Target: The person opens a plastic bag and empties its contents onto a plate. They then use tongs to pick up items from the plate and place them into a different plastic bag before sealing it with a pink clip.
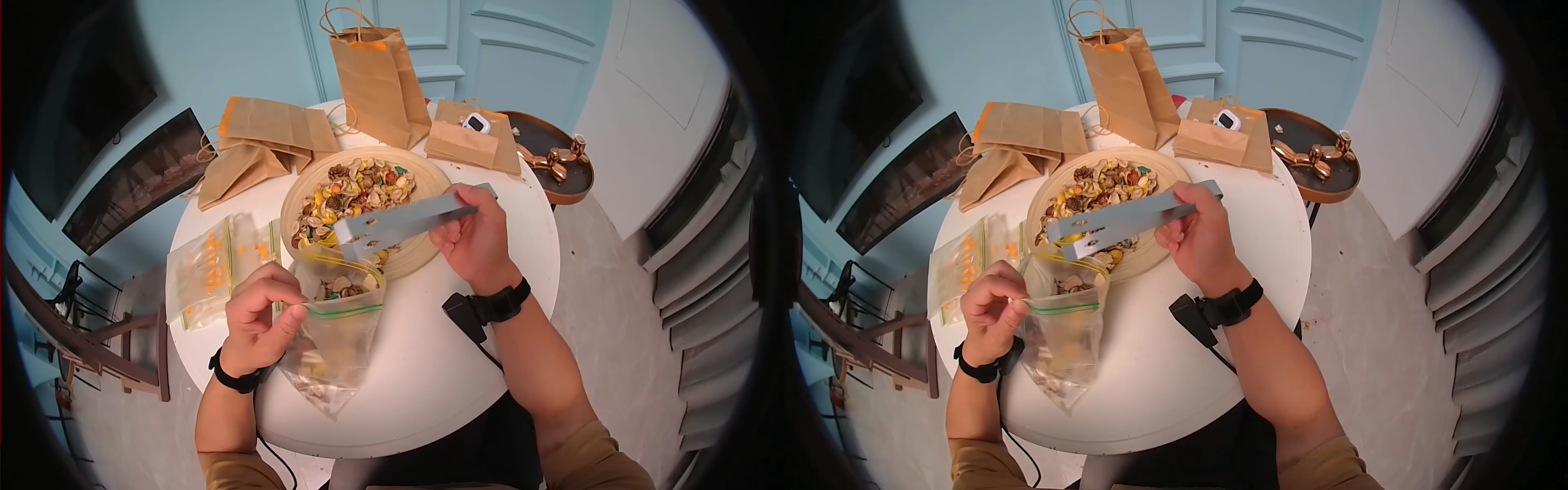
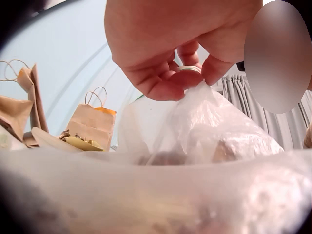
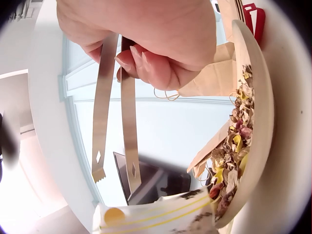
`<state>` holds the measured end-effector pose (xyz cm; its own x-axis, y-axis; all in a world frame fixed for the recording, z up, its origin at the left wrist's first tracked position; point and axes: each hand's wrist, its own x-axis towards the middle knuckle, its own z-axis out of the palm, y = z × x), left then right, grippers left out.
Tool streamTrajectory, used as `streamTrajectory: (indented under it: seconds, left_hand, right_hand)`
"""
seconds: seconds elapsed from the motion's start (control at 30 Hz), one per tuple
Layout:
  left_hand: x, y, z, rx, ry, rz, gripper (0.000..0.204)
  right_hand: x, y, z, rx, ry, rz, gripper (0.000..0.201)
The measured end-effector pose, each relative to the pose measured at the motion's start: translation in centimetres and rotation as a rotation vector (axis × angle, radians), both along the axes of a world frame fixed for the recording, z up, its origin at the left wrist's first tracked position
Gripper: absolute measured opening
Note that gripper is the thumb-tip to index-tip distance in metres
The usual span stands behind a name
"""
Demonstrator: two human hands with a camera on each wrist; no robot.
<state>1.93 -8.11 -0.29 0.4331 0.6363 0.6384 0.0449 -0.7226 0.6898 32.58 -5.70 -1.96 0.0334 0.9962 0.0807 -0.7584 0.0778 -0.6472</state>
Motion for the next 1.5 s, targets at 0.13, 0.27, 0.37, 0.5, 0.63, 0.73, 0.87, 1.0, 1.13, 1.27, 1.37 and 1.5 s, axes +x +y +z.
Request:
streamTrajectory:
  seconds: [0.13, 0.27, 0.37, 0.5, 0.63, 0.73, 0.87, 1.0, 1.13, 1.27, 1.37, 1.5]
  left_hand:
    - [-0.2, -0.1, 0.7, -0.016, 0.214, -0.002, 0.014]
    - [-0.3, 0.1, 0.6, -0.045, 0.243, 0.004, 0.016]
    - [-0.6, 0.3, 0.5, 0.065, 0.212, -0.053, 0.014]
    - [-0.8, 0.2, 0.6, 0.103, 0.211, -0.072, 0.012]
    - [-0.7, 0.2, 0.6, 0.123, 0.201, -0.088, 0.011]
    - [-0.5, 0.3, 0.5, 0.118, 0.206, -0.090, 0.011]
    - [-0.3, 0.3, 0.3, 0.081, 0.194, -0.081, 0.011]
    - [-0.3, -0.1, 0.3, 0.017, 0.216, -0.086, 0.010]
    - [-0.1, 0.3, 0.3, 0.078, 0.232, -0.118, 0.010]
    - [0.0, -0.1, 0.4, 0.032, 0.236, -0.089, 0.011]
    - [0.0, -0.2, 0.4, 0.016, 0.232, -0.079, 0.011]
    - [0.2, -0.3, 0.3, -0.008, 0.236, -0.061, 0.010]
  right_hand:
    - [0.4, 0.0, 0.4, -0.016, -0.109, -0.297, 0.026]
    - [0.7, 0.1, 0.5, -0.057, -0.415, -0.668, 0.025]
    - [1.3, 0.4, 0.2, -0.115, -0.589, -0.679, 0.030]
    - [1.0, 0.6, -0.1, -0.153, -0.707, -0.579, 0.032]
    - [-0.8, 0.2, 0.1, -0.130, -0.717, -0.470, 0.030]
    - [-1.6, 0.1, 0.0, -0.111, -0.713, -0.374, 0.033]
    - [-1.6, 0.2, -0.3, -0.082, -0.761, -0.288, 0.033]
    - [-2.0, 0.1, 0.0, -0.146, -0.749, -0.194, 0.029]
    - [-2.1, 0.3, -0.6, -0.092, -0.814, -0.203, 0.023]
    - [-1.9, 0.9, -1.7, -0.034, -0.726, -0.225, 0.020]
    - [-1.7, 1.0, -1.7, -0.047, -0.649, -0.246, 0.019]
    - [-1.0, 0.9, -1.2, -0.048, -0.546, -0.280, 0.018]
